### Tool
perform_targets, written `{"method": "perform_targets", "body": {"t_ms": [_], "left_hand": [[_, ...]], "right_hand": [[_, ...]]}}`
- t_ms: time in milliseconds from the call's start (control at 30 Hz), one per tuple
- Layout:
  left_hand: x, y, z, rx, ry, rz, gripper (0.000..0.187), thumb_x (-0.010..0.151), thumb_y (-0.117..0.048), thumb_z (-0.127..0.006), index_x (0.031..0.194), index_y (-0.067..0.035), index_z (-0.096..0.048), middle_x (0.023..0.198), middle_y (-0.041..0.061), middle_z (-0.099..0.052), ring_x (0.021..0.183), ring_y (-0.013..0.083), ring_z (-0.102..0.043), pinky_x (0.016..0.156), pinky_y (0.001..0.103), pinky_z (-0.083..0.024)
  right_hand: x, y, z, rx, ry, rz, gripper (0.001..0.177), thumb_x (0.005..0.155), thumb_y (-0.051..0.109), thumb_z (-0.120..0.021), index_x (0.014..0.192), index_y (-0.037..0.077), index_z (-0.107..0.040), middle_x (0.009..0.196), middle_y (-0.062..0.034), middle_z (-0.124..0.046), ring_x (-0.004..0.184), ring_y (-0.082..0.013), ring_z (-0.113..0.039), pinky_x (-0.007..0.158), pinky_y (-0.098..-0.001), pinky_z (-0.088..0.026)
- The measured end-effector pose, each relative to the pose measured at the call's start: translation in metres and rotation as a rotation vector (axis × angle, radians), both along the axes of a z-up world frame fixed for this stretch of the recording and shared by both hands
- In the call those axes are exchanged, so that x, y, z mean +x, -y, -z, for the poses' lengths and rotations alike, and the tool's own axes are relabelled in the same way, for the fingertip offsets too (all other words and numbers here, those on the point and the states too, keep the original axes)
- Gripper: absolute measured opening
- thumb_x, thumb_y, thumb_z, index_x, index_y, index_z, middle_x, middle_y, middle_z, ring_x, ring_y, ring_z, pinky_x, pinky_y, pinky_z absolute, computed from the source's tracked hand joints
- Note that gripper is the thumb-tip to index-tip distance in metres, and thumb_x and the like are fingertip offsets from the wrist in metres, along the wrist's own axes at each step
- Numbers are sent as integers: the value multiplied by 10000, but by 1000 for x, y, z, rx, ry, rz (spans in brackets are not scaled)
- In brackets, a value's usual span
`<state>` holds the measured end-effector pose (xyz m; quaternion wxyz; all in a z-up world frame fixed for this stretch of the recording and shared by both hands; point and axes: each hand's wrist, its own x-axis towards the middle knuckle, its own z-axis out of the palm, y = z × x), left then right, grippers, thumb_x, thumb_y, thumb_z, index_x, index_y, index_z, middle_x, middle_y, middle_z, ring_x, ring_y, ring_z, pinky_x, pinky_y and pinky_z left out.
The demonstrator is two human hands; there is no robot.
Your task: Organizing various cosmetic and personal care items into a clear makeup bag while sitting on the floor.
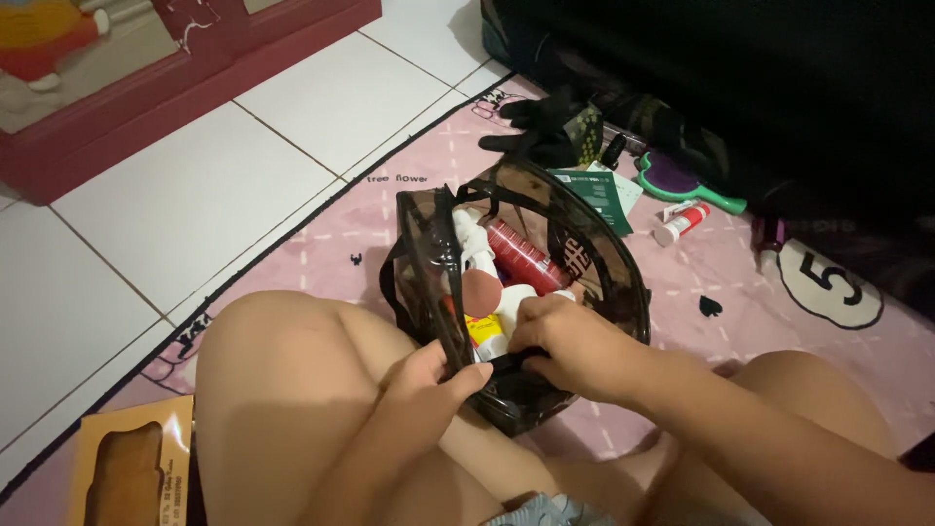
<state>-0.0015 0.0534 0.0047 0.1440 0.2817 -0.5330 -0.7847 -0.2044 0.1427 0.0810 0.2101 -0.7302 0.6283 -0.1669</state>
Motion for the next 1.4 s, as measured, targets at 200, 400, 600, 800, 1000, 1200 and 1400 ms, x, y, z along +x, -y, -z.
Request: {"method": "perform_targets", "body": {"t_ms": [200,400,600,800,1000,1200,1400], "left_hand": [[-1,0,2,139,-103,-13,326,933,-115,-659,1228,21,-673,1116,46,-723,1017,103,-640,921,277,-504],[-1,-2,-16,194,-67,-17,337,915,-132,-677,1220,9,-694,1103,47,-739,1011,110,-650,919,284,-503],[-2,0,-9,120,-9,-10,306,890,-137,-708,1163,-1,-723,1054,39,-763,960,98,-669,865,271,-525],[-3,3,4,38,-4,22,257,891,-146,-729,1097,9,-730,962,38,-760,864,97,-667,781,267,-538],[-1,3,8,14,51,-7,264,879,-156,-746,1105,-21,-736,930,19,-748,823,79,-649,740,257,-523],[2,0,12,-5,-28,6,250,892,-157,-733,1105,-26,-733,927,21,-747,810,80,-645,728,258,-527],[3,-1,11,60,-64,10,247,901,-163,-723,1102,-19,-733,927,22,-744,823,93,-640,738,264,-516]], "right_hand": [[-3,0,-5,327,22,158,175,706,1,-746,877,42,-742,846,-105,-728,823,-284,-721,739,-373,-549],[-5,-9,4,347,-133,125,293,699,-14,-706,972,80,-753,921,-126,-726,893,-320,-710,771,-412,-551],[12,-16,-17,303,-330,-37,429,763,2,-642,1178,99,-695,1083,-128,-677,964,-345,-684,806,-445,-550],[8,-24,-8,185,-154,-143,578,703,-72,-597,1264,46,-674,1239,-132,-649,1090,-351,-657,889,-431,-525],[13,-11,-18,393,-140,-154,669,681,-110,-577,1304,114,-672,1320,-108,-628,1187,-321,-618,971,-401,-500],[28,-2,-31,468,-364,-211,634,776,-17,-627,1373,194,-653,1400,-105,-521,1192,-411,-513,970,-447,-443],[12,-21,6,288,-106,-91,534,736,-78,-614,1222,122,-708,1227,-146,-559,1134,-340,-599,965,-391,-495]]}}
